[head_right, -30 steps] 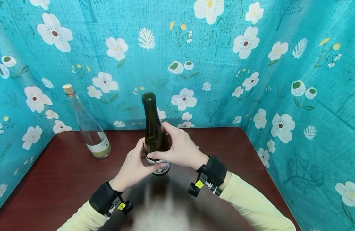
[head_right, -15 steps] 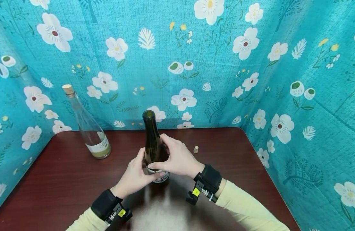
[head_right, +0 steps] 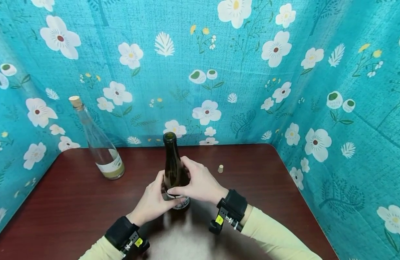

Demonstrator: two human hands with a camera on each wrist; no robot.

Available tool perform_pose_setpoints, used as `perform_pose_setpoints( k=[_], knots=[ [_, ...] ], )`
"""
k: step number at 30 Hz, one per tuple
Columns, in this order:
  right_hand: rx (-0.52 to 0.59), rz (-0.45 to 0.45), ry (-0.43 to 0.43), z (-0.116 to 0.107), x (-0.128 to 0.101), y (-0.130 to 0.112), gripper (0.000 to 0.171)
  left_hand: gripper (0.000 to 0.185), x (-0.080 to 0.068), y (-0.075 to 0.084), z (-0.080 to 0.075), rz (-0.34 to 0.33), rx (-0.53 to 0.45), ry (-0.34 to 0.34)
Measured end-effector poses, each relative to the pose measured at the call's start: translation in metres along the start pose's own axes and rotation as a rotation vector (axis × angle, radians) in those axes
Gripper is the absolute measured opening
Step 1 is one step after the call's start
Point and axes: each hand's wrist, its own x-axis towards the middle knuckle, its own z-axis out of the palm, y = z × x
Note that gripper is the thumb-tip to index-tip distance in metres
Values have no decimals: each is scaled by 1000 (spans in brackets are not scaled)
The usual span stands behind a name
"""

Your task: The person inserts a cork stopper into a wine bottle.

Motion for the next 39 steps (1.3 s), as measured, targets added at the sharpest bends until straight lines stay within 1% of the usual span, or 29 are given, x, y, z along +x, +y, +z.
perform_pose_setpoints(
  k=[4,6,11,15,17,20,22,26,28,30,32,35,39],
  knots=[
    [-12,17,0,2,-2,4,78,87,-1,-4,3,8,37,4],
    [-13,24,5,2,-3,5,78,86,-1,-5,3,10,53,-1],
    [26,33,11,4,-5,9,72,87,2,-4,0,9,61,-27],
    [81,46,7,5,-6,11,69,88,4,-2,-3,2,70,-61],
    [82,47,-2,4,-7,12,69,88,4,-2,-3,-8,76,-70],
    [30,30,-26,0,-7,14,70,87,3,-2,-3,-30,77,-75],
    [-57,15,-37,-6,-5,16,71,88,3,-1,-3,-43,80,-76],
    [-223,14,-38,-25,-2,22,78,89,3,-1,-2,-57,95,-81],
    [-254,31,-44,-37,0,29,80,90,2,-1,-2,-61,101,-84],
    [-251,56,-42,-48,3,39,76,90,2,-1,-2,-67,109,-84],
    [-238,104,-26,-58,5,53,69,91,2,0,-3,-71,122,-79],
    [-248,217,34,-68,4,79,60,91,3,0,-3,-73,137,-75],
    [-290,360,91,-72,-1,115,58,91,2,-1,-3,-73,146,-83]
  ],
)
